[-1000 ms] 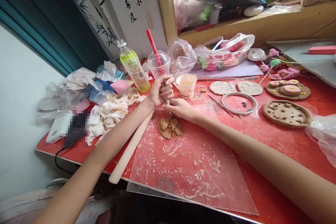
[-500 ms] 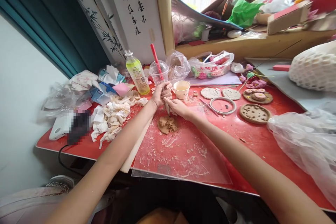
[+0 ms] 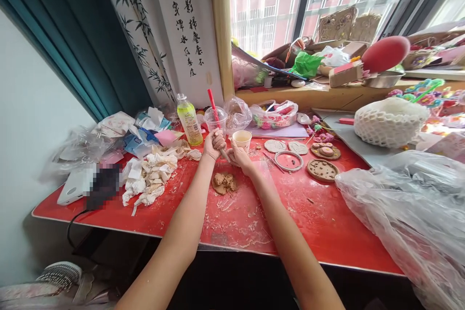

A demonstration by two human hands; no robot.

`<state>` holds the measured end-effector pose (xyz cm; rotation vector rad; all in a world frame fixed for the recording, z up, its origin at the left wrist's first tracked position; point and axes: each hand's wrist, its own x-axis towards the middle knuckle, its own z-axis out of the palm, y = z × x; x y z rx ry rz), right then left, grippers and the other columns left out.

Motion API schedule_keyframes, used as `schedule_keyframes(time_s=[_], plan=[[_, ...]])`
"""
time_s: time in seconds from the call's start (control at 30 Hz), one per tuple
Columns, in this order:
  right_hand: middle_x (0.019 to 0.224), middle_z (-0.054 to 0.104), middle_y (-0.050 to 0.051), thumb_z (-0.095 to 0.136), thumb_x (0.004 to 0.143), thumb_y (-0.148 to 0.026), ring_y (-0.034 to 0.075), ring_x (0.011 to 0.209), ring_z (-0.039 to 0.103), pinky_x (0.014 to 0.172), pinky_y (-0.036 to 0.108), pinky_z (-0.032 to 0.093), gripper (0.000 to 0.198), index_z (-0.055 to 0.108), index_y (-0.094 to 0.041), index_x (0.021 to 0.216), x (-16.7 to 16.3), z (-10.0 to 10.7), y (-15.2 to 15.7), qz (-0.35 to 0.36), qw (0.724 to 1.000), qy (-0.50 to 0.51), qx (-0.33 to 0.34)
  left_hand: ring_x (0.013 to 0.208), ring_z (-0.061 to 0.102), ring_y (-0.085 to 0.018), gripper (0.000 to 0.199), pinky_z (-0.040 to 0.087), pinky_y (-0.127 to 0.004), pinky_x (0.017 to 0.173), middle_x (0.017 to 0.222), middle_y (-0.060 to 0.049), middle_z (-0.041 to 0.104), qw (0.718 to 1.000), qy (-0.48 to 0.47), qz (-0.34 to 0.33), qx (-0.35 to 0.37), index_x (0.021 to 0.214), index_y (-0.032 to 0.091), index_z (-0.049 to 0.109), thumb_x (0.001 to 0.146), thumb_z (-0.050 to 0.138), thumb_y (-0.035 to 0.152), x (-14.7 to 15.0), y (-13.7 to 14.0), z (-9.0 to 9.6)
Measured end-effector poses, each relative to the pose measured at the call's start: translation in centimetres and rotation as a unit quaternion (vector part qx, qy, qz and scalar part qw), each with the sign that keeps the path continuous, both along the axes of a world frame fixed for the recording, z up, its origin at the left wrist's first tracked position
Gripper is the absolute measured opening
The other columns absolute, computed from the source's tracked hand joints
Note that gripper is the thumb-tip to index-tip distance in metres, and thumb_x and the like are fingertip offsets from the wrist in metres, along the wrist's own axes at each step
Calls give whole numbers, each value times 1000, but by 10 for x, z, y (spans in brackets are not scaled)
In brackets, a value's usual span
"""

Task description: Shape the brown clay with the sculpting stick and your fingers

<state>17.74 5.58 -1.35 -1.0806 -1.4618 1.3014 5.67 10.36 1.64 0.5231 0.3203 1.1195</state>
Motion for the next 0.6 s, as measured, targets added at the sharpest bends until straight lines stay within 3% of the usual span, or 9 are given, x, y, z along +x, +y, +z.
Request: schedule_keyframes(time_s=[0.1,0.3,0.6], plan=[[35,25,-6,34,79,-70,7,35,18,37,24,18,60,50,-19,53,2,-2,2,-20,999,37,-4,27,12,-4,40,14,-16,33,36,10,10,999,-22,36,10,56,17,29,95,27,25,2,1,-3],[42,34,-5,48,72,-70,6,36,24,36,24,17,54,36,-21,53,5,-6,8,-52,993,104,-28,29,13,-5,39,16,-17,34,37,9,11,995,-52,80,14,57,18,27,95,30,24,20,-5,-9],[40,34,-7,59,70,-57,4,33,22,35,22,11,44,42,-19,57,6,-4,7,-13,991,128,-44,29,12,-5,40,16,-17,35,37,9,10,990,-83,114,26,56,18,27,95,27,21,19,-5,-10]])
